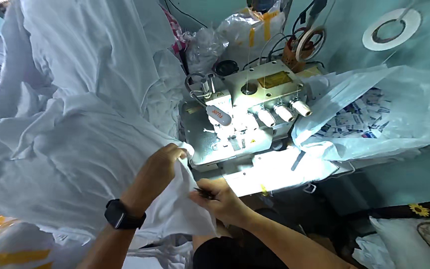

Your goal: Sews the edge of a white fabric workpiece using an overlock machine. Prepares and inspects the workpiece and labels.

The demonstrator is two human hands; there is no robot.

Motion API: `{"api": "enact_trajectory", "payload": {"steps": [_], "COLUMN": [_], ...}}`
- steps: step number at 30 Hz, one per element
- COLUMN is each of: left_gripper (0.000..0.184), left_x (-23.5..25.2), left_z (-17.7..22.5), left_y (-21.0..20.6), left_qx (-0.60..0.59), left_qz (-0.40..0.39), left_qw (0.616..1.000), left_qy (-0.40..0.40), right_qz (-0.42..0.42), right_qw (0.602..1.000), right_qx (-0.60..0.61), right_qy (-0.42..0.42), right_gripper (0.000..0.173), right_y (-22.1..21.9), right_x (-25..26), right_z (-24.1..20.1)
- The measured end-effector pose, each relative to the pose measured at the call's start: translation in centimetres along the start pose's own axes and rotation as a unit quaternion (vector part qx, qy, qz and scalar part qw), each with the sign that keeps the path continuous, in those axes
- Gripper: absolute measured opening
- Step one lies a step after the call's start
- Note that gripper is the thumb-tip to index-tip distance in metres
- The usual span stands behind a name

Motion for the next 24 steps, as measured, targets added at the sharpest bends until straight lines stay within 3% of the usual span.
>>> {"api": "enact_trajectory", "payload": {"steps": [2,5,8,12,18,21,24], "left_gripper": [0.017,0.01,0.009,0.004,0.012,0.004,0.008], "left_x": [0.3,1.6,3.2,4.8,6.4,6.9,7.6], "left_z": [-1.3,-3.1,-3.5,-0.8,-0.8,-0.5,-0.8], "left_y": [-0.4,0.9,3.0,3.0,-0.6,-2.1,-4.5], "left_qx": [0.113,0.135,-0.032,-0.24,-0.18,-0.16,-0.125], "left_qz": [-0.074,-0.078,-0.02,0.01,0.038,0.053,0.042], "left_qw": [0.991,0.986,0.996,0.97,0.981,0.986,0.991], "left_qy": [-0.025,-0.055,-0.075,-0.03,-0.063,-0.023,0.036], "right_qz": [-0.004,0.002,0.028,0.093,0.145,0.162,0.176], "right_qw": [1.0,1.0,1.0,0.995,0.988,0.986,0.983], "right_qx": [0.006,0.001,-0.011,-0.016,-0.013,-0.001,-0.01], "right_qy": [0.011,0.013,-0.009,-0.045,-0.047,-0.046,-0.058], "right_gripper": [0.024,0.025,0.029,0.022,0.018,0.018,0.016], "right_y": [1.3,3.0,4.0,5.1,6.5,7.3,7.4], "right_x": [-0.2,-0.6,-1.3,-2.6,-3.8,-3.9,-3.8], "right_z": [0.4,1.6,2.4,3.8,6.2,7.0,8.8]}}
Point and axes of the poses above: each hand's wrist, its own x-axis towards the middle knuckle, its own y-axis out of the back of the hand, z = x × y, the point moved 1 cm from there along x, towards the middle knuckle, and after that the axes turned 11 degrees about -y, right-handed, at the moved point
